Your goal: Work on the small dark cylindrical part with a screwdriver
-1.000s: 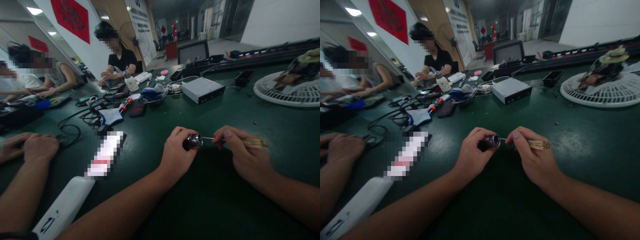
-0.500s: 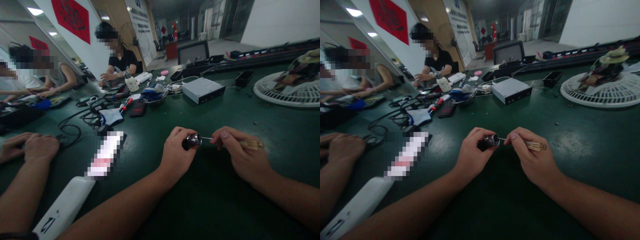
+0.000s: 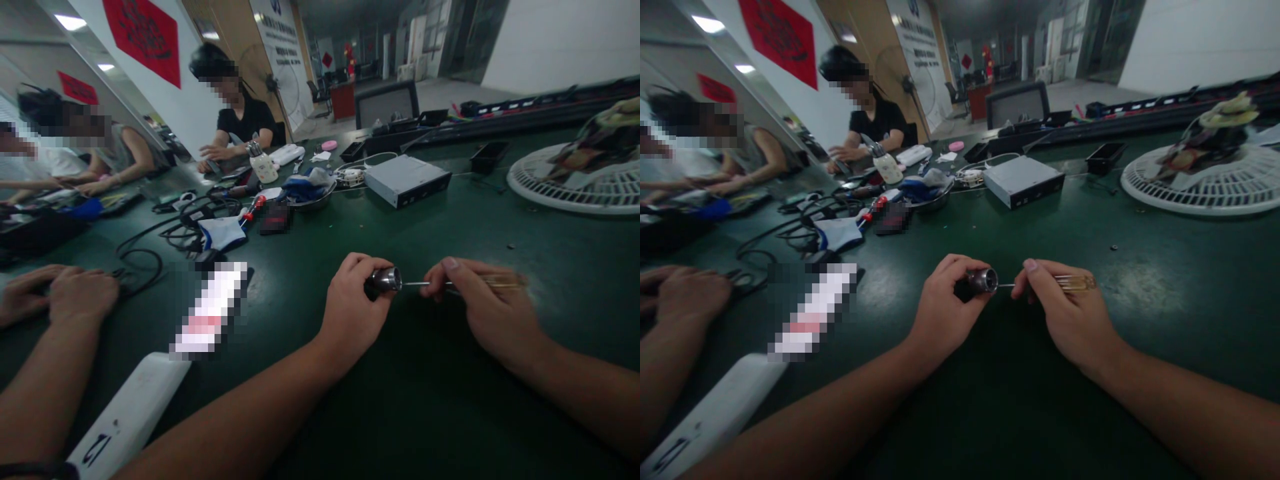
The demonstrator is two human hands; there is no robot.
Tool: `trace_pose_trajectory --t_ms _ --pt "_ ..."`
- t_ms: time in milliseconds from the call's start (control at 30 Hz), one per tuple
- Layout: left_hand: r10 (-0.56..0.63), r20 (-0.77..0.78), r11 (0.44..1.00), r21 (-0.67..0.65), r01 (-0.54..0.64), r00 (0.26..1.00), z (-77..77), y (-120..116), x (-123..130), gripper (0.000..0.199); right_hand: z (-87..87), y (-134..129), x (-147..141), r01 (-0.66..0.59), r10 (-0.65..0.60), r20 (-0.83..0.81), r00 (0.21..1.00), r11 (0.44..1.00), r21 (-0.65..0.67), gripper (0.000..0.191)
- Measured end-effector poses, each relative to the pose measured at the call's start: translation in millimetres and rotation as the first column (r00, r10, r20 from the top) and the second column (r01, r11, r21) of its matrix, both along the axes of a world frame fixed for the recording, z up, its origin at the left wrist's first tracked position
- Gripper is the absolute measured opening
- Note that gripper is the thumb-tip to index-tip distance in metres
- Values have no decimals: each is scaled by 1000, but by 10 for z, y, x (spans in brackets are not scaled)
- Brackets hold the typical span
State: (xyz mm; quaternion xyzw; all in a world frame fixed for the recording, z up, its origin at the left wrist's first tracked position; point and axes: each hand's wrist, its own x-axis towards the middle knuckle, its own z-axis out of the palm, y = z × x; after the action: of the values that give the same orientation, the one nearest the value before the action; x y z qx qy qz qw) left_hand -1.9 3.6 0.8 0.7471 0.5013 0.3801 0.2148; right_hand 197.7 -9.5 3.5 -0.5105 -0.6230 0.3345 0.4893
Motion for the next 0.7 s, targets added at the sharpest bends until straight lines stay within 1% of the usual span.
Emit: trace_pose_trajectory --t_ms 100,233,367,500,533,633,700 --pt "-1 -7 1000 -4 1 1000 3 -5 -1 29 0 0 5 -13 12 -59 998 1000 -25 49" --pt "9 -9 1000 8 -9 1000 -8 2 -5 27 10 -4 2 36 -36 -9 999 999 -5 44" --pt "-1 -22 1000 7 1 1000 -14 6 -8 29 22 -8 -7 -4 3 -32 999 1000 -23 48" --pt "7 -12 1000 6 -7 1000 -16 5 -5 29 26 -6 -21 32 -32 -18 999 999 -10 42" --pt "8 -10 1000 7 -8 1000 -16 4 -4 28 26 -6 -24 25 -25 -8 1000 1000 -13 42" --pt "-6 -9 1000 7 6 1000 -16 3 3 30 27 -7 -24 -4 3 -28 1000 1000 -28 47" --pt "-13 -6 1000 8 13 1000 -14 2 7 30 29 -8 -20 -1 0 -34 999 1000 -17 48"
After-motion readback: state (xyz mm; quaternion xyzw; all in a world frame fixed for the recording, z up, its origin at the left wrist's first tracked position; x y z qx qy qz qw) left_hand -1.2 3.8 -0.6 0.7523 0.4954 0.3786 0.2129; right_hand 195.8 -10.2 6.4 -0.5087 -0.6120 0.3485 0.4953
